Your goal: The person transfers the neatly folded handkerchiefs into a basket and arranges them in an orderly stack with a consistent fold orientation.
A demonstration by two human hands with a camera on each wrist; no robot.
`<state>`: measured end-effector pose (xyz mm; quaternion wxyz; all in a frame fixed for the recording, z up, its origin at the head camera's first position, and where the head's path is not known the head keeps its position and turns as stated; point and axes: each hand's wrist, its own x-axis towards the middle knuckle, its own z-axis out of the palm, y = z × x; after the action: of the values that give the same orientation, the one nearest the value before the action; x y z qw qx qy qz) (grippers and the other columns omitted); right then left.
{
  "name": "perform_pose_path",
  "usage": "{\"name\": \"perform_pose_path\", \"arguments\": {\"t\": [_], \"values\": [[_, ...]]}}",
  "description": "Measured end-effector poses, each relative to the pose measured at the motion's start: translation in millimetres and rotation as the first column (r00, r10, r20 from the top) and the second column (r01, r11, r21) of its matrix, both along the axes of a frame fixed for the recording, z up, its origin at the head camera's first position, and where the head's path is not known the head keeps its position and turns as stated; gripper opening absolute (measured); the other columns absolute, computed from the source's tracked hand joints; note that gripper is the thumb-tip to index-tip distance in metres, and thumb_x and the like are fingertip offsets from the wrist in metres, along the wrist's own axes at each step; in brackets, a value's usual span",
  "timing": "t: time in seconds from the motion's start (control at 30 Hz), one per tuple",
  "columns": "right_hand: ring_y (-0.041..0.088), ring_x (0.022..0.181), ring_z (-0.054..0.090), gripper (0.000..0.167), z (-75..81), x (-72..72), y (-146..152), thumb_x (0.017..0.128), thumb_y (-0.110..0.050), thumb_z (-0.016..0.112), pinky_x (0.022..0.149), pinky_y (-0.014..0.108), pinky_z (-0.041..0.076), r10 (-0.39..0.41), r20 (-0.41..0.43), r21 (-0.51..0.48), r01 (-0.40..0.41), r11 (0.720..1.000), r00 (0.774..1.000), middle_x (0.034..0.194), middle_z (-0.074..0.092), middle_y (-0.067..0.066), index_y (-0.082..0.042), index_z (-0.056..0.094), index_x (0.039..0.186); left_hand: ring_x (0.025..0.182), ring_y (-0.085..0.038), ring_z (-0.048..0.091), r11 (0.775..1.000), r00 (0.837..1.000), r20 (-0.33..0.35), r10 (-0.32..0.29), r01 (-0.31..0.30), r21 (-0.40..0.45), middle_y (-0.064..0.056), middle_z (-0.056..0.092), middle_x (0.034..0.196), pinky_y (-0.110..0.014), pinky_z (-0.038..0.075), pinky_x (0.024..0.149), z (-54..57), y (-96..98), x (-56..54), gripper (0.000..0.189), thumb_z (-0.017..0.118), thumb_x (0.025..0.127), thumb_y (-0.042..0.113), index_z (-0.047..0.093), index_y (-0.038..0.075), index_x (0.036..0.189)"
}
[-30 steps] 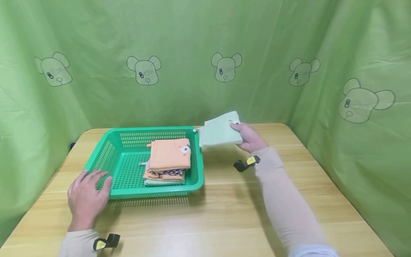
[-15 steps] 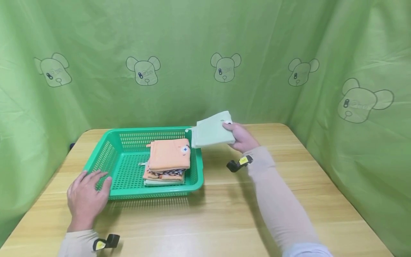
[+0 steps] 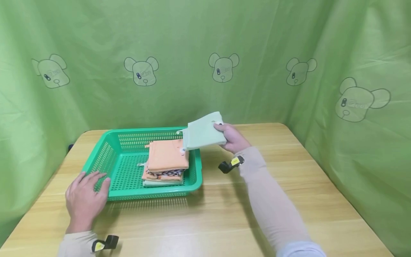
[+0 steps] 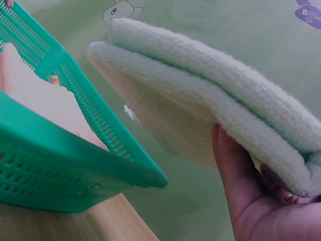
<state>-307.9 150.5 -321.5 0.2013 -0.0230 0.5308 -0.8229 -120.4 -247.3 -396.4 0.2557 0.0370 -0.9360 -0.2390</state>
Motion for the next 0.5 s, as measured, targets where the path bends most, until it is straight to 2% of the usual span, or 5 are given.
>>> {"name": "perform_pose_path", "arguments": {"t": [0.3,0.5], "values": [[0.02,0.104,0.058,0.049,-2.2,0.6,-16.4,0.102,-0.01,0.042,0.094,0.034,0.05,0.007,0.017,-0.013,-0.007,1.0,1.0,0.128,0.049,0.012,0.001,0.027,0.148,0.129,-0.048,0.037,1.0,1.0,0.005,0.001,-0.001,-0.005,-0.025,0.057,0.129,-0.066,0.021,0.103,0.0,0.0,-0.4,0.038,0.049,0.098,0.035,0.064,0.004,0.115],[0.019,0.102,0.06,0.047,-3.8,2.4,-26.4,0.102,-0.009,0.043,0.09,0.032,0.052,0.006,0.026,-0.016,-0.006,1.0,1.0,0.127,0.051,0.012,0.0,0.031,0.147,0.129,-0.048,0.036,1.0,1.0,0.008,0.001,-0.001,-0.003,-0.025,0.056,0.13,-0.066,0.022,0.104,0.1,0.3,-0.1,0.038,0.049,0.098,0.034,0.064,0.004,0.115]]}}
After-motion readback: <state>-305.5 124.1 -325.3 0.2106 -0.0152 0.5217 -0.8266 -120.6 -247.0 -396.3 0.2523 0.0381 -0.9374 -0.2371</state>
